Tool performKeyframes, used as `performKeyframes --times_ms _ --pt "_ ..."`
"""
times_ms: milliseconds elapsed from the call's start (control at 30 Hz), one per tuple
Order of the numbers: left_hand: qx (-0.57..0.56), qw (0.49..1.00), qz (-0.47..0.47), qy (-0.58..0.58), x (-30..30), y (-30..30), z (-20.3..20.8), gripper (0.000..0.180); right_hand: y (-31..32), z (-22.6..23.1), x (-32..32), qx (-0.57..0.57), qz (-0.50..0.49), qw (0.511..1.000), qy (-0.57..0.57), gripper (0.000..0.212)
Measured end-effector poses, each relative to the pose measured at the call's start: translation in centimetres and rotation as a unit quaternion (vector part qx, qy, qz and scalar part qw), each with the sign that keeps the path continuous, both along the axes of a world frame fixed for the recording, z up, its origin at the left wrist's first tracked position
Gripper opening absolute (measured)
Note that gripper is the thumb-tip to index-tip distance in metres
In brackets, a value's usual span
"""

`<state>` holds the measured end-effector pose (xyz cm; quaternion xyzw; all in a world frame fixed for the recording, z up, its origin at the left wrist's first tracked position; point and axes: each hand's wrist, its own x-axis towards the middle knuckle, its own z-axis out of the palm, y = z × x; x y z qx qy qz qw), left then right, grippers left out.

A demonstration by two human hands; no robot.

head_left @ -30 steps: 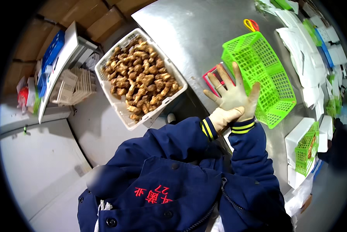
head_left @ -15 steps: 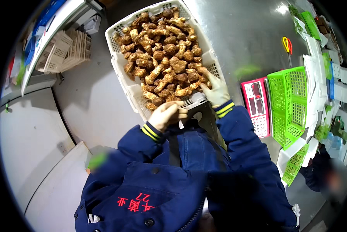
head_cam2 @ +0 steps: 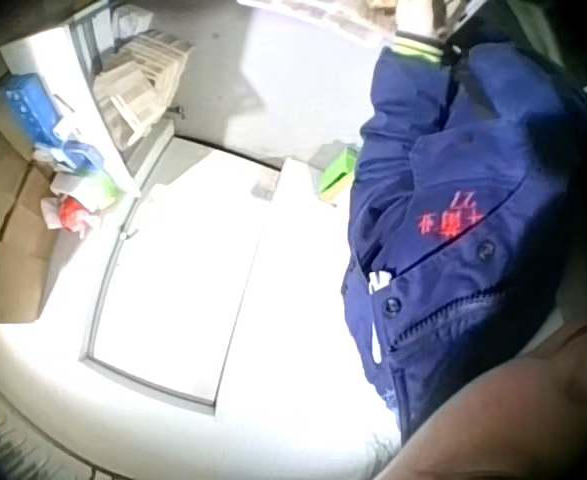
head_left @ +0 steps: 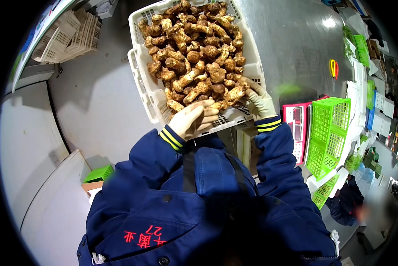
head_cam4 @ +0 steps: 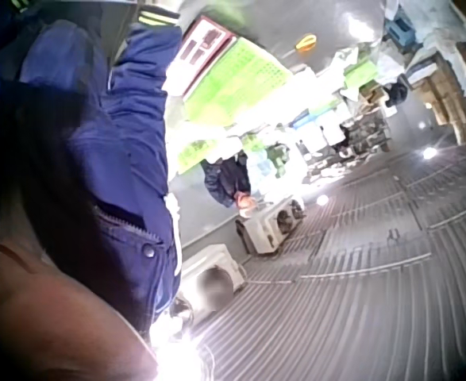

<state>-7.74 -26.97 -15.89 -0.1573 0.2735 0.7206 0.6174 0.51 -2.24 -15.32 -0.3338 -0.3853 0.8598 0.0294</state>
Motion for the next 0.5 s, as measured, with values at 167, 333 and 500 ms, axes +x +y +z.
performKeyframes --times_ms 167,333,500 --pt "-0.009 0.987 -0.029 0.160 0.1 3.2 0.6 0.050 -2.0 1.7 0.3 0.070 0.116 0.990 -0.037 0.046" --pt "-0.019 0.997 -0.028 0.072 0.8 3.3 -0.9 0.053 2.7 1.7 1.1 0.456 0.164 0.871 -0.079 0.044" --pt "-0.042 0.991 0.032 0.120 0.2 1.1 -0.2 0.053 3.2 -0.1 -0.3 0.744 0.420 0.515 0.073 0.049"
